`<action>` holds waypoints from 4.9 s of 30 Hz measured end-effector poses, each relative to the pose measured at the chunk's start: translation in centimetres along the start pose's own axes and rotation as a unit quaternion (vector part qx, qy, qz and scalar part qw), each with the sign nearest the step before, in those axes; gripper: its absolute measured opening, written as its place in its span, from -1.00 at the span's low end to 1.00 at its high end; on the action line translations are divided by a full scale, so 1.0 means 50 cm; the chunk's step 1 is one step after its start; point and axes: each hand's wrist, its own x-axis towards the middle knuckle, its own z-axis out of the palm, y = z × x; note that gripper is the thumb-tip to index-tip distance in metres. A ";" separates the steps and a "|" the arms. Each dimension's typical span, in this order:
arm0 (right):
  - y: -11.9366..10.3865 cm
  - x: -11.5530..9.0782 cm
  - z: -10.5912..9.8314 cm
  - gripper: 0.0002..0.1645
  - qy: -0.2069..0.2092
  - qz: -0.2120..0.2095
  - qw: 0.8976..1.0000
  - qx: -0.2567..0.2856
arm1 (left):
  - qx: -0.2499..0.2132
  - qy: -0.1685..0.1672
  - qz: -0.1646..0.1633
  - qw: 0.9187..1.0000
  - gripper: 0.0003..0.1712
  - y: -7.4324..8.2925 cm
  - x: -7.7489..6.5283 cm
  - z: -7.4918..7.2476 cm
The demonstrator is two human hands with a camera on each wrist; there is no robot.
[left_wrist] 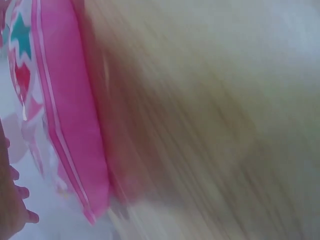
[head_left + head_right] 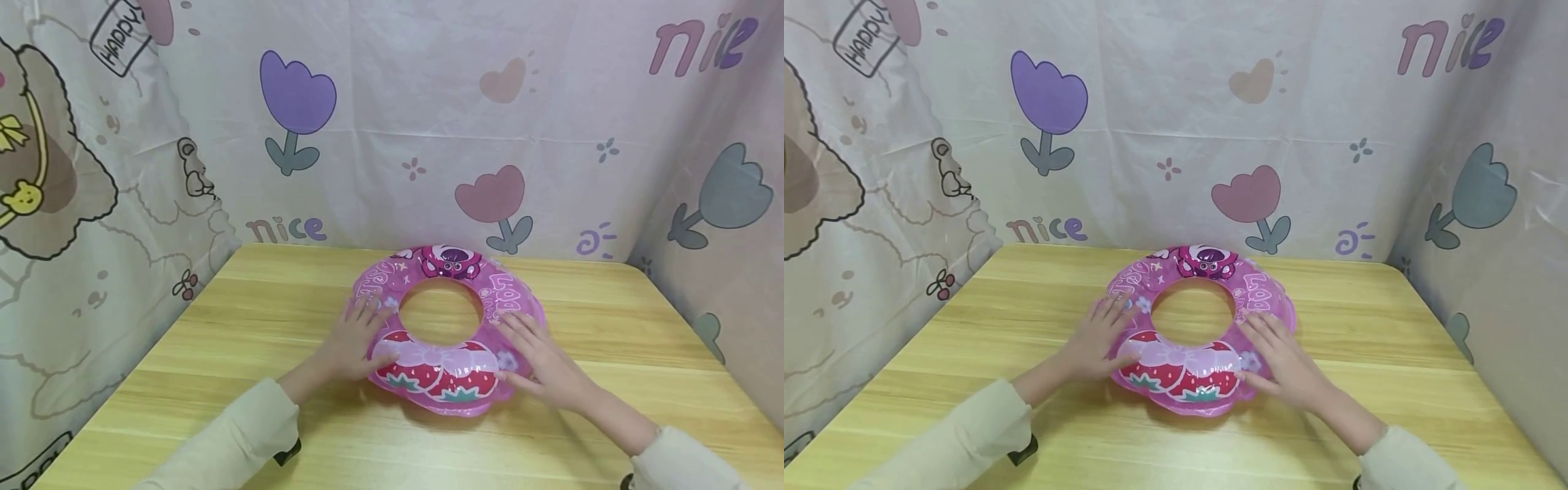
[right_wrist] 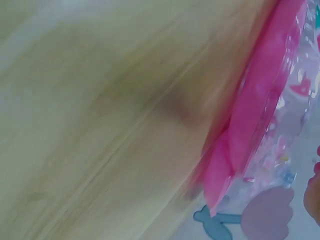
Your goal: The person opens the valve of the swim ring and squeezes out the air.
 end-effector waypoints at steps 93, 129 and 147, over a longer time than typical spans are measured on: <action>-0.003 0.027 0.004 -0.80 0.059 0.276 0.949 0.141 | -0.011 -0.070 0.050 0.996 -0.01 0.014 -0.020 0.019; -0.001 0.044 -0.007 -0.73 0.029 0.454 0.830 0.324 | -0.006 -0.091 0.024 0.995 -0.03 0.020 -0.030 0.020; 0.013 0.041 -0.019 -0.71 0.054 0.485 0.728 0.480 | -0.004 -0.087 0.020 0.996 -0.03 0.020 -0.031 0.023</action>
